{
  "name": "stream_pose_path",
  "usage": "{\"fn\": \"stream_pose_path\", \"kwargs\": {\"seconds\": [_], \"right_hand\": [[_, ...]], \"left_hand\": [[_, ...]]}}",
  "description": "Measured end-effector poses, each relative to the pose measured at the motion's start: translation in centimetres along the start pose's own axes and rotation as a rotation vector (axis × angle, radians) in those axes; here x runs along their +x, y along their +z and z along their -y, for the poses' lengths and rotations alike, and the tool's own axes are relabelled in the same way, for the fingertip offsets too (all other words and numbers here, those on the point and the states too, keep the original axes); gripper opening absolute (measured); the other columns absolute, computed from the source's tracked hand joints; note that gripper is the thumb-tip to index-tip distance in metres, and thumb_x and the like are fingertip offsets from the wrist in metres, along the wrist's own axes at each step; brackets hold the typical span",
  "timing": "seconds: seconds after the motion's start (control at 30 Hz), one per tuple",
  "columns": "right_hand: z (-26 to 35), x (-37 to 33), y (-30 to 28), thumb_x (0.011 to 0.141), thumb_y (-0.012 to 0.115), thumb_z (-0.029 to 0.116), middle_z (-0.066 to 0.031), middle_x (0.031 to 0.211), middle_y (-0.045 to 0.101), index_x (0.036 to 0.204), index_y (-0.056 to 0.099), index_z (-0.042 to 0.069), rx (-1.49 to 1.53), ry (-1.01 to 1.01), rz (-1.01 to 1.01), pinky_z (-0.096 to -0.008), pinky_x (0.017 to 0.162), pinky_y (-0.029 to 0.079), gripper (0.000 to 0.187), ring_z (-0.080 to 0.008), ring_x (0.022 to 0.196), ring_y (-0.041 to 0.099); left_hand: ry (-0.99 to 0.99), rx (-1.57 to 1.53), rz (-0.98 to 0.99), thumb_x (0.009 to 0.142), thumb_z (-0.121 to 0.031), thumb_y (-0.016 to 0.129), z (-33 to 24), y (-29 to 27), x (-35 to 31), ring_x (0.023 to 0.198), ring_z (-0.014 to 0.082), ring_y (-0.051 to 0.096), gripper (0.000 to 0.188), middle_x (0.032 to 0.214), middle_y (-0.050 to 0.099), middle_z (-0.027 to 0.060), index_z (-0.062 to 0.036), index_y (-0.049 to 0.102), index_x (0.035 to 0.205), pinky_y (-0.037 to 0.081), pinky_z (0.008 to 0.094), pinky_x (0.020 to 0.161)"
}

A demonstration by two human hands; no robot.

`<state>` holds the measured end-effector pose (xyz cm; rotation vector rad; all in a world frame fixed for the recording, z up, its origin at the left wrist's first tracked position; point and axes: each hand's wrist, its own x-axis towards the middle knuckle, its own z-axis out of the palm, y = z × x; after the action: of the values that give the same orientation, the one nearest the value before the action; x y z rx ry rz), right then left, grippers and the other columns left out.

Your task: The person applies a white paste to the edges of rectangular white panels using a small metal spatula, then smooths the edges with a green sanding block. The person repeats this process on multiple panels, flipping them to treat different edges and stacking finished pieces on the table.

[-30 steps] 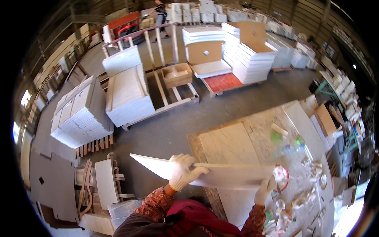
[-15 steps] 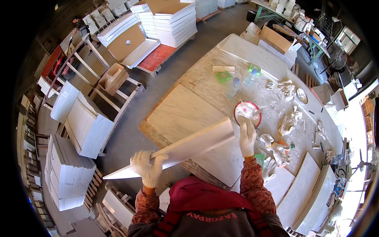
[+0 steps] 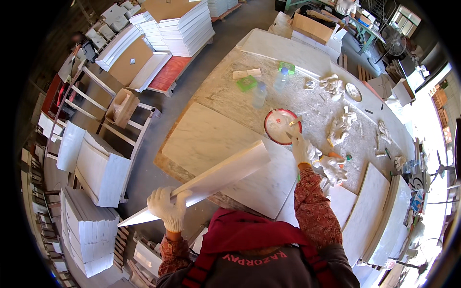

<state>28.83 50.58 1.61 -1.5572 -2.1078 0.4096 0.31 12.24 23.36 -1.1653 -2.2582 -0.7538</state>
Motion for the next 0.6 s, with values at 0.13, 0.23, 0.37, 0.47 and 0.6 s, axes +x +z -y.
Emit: {"fn": "stream_pose_path", "kwargs": {"seconds": [0.13, 0.23, 0.37, 0.47, 0.6], "right_hand": [[1.4, -0.1, -0.9, 0.094, 0.06, 0.025, -0.0178, 0.086, 0.072, 0.098, 0.074, 0.013, -0.217, -0.047, 0.066, -0.0519, 0.072, 0.055, 0.02, -0.0382, 0.079, 0.07], [1.2, 0.1, -1.5, 0.089, 0.064, 0.023, -0.0173, 0.085, 0.073, 0.093, 0.075, 0.015, -0.357, -0.029, 0.095, -0.0512, 0.067, 0.056, 0.014, -0.0357, 0.08, 0.073], [2.2, 0.4, -2.9, 0.093, 0.061, 0.026, -0.0167, 0.088, 0.073, 0.092, 0.073, 0.012, -0.395, -0.004, -0.019, -0.0516, 0.072, 0.056, 0.019, -0.0359, 0.085, 0.072], [1.6, 0.6, -3.0, 0.093, 0.059, 0.028, -0.0166, 0.091, 0.073, 0.097, 0.074, 0.012, -0.147, 0.054, -0.07, -0.051, 0.077, 0.055, 0.022, -0.0366, 0.087, 0.071], [0.7, 0.6, -2.0, 0.09, 0.058, 0.031, -0.0163, 0.097, 0.074, 0.105, 0.075, 0.013, 0.145, 0.156, 0.118, -0.0476, 0.08, 0.054, 0.029, -0.0366, 0.091, 0.071]], "left_hand": [[-0.02, -0.002, 0.023, 0.066, -0.04, 0.08, 0.5, -0.1, -0.6, 0.067, 0.0284, 0.055, 0.037, 0.07, 0.06, 0.006, -0.0077, 0.063, 0.07, 0.04, 0.0391, 0.068], [-0.006, 0.006, 0.021, 0.067, -0.039, 0.08, 0.3, 0.1, -0.5, 0.067, 0.0283, 0.055, 0.035, 0.071, 0.061, 0.0059, -0.0079, 0.063, 0.071, 0.04, 0.0393, 0.069], [-0.021, 0.025, 0.045, 0.066, -0.034, 0.078, 0.1, -0.4, -0.6, 0.068, 0.0285, 0.055, 0.031, 0.071, 0.061, 0.0059, -0.0077, 0.063, 0.071, 0.04, 0.0396, 0.069], [-0.026, 0.022, 0.047, 0.065, -0.031, 0.077, 0.0, -0.4, -0.7, 0.068, 0.0287, 0.055, 0.028, 0.071, 0.061, 0.006, -0.0075, 0.064, 0.072, 0.04, 0.0396, 0.07], [-0.024, -0.001, 0.028, 0.065, -0.03, 0.076, -0.3, -0.3, -0.6, 0.068, 0.0288, 0.055, 0.027, 0.071, 0.061, 0.0059, -0.0074, 0.065, 0.073, 0.04, 0.039, 0.071]]}}
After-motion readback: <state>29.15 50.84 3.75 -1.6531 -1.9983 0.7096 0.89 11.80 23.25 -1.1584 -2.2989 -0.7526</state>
